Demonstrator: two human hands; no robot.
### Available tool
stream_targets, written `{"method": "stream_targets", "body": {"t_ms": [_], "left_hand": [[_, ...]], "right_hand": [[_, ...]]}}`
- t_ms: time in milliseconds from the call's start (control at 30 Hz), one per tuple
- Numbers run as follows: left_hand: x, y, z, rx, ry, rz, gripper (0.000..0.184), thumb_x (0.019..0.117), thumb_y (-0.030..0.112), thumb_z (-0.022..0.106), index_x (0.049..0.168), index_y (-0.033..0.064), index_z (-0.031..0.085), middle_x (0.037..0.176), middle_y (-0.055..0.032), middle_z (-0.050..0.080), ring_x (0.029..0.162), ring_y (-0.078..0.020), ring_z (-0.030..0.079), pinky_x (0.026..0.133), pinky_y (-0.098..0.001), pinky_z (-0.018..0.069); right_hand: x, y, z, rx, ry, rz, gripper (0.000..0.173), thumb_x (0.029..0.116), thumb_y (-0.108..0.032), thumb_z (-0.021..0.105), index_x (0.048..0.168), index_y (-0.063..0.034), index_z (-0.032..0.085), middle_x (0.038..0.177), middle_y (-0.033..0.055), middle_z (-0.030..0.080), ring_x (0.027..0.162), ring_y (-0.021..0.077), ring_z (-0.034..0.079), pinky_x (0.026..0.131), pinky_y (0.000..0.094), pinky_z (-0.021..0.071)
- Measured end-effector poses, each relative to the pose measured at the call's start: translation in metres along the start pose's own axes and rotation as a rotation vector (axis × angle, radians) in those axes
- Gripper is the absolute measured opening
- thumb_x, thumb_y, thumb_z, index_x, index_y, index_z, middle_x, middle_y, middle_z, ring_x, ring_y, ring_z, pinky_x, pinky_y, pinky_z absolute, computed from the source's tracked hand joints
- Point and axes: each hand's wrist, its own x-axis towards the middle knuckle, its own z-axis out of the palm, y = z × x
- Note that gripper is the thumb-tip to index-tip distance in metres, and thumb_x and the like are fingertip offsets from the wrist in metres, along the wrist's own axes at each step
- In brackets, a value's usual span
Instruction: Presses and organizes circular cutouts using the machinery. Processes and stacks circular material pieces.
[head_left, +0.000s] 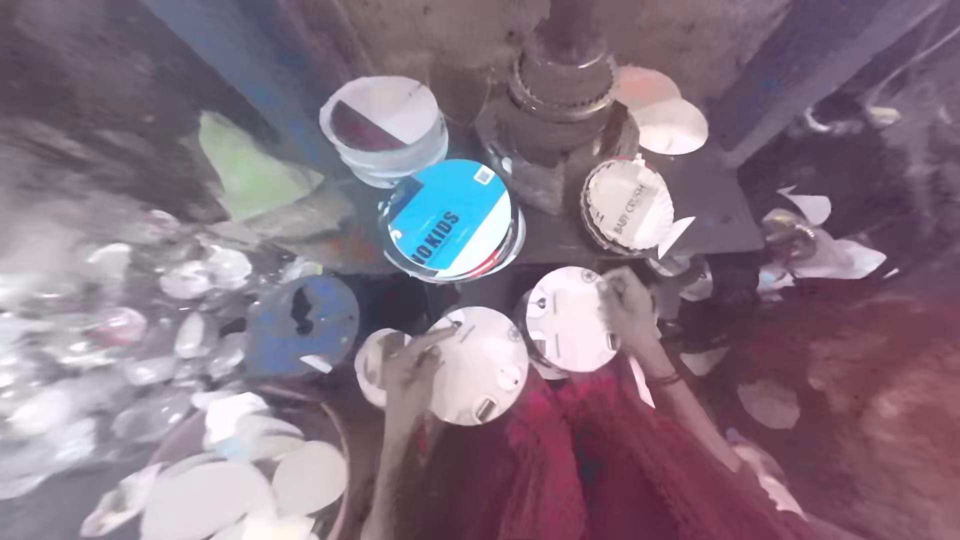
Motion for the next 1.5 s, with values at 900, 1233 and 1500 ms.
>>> {"method": "stream_targets", "body": {"t_ms": [900,1233,1500], "left_hand": [[0.005,0.006,0.016,-0.236,0.132,0.010,0.034,0.0972,0.000,0.044,0.129,-0.0086,0.053,0.116,-0.0035,0.067,0.095,-0.0027,0.066,0.082,-0.0208,0.0566],[0.004,0.034,-0.032,-0.107,0.248,0.137,0.040,0.0974,0.009,0.049,0.134,-0.0076,0.050,0.126,-0.0011,0.062,0.101,0.0040,0.061,0.083,-0.0153,0.0529],[-0.006,0.030,-0.055,-0.224,0.380,0.197,0.032,0.1026,0.013,0.043,0.107,0.0158,0.075,0.107,0.0112,0.073,0.099,0.0001,0.066,0.087,-0.0181,0.0540]], "right_hand": [[-0.002,-0.030,0.012,-0.612,-0.256,-0.089,0.041,0.1020,-0.027,0.059,0.135,-0.0033,0.065,0.142,0.0238,0.058,0.133,0.0477,0.052,0.109,0.0701,0.0325],[0.089,-0.169,0.088,-0.484,-0.021,-0.678,0.056,0.0977,-0.046,0.062,0.134,-0.0036,0.065,0.124,0.0212,0.068,0.116,0.0429,0.063,0.092,0.0620,0.0493],[0.125,-0.178,0.075,-0.079,0.076,-0.474,0.023,0.1011,-0.019,0.064,0.115,-0.0003,0.059,0.089,0.0100,0.065,0.072,0.0177,0.064,0.066,0.0373,0.0554]]}}
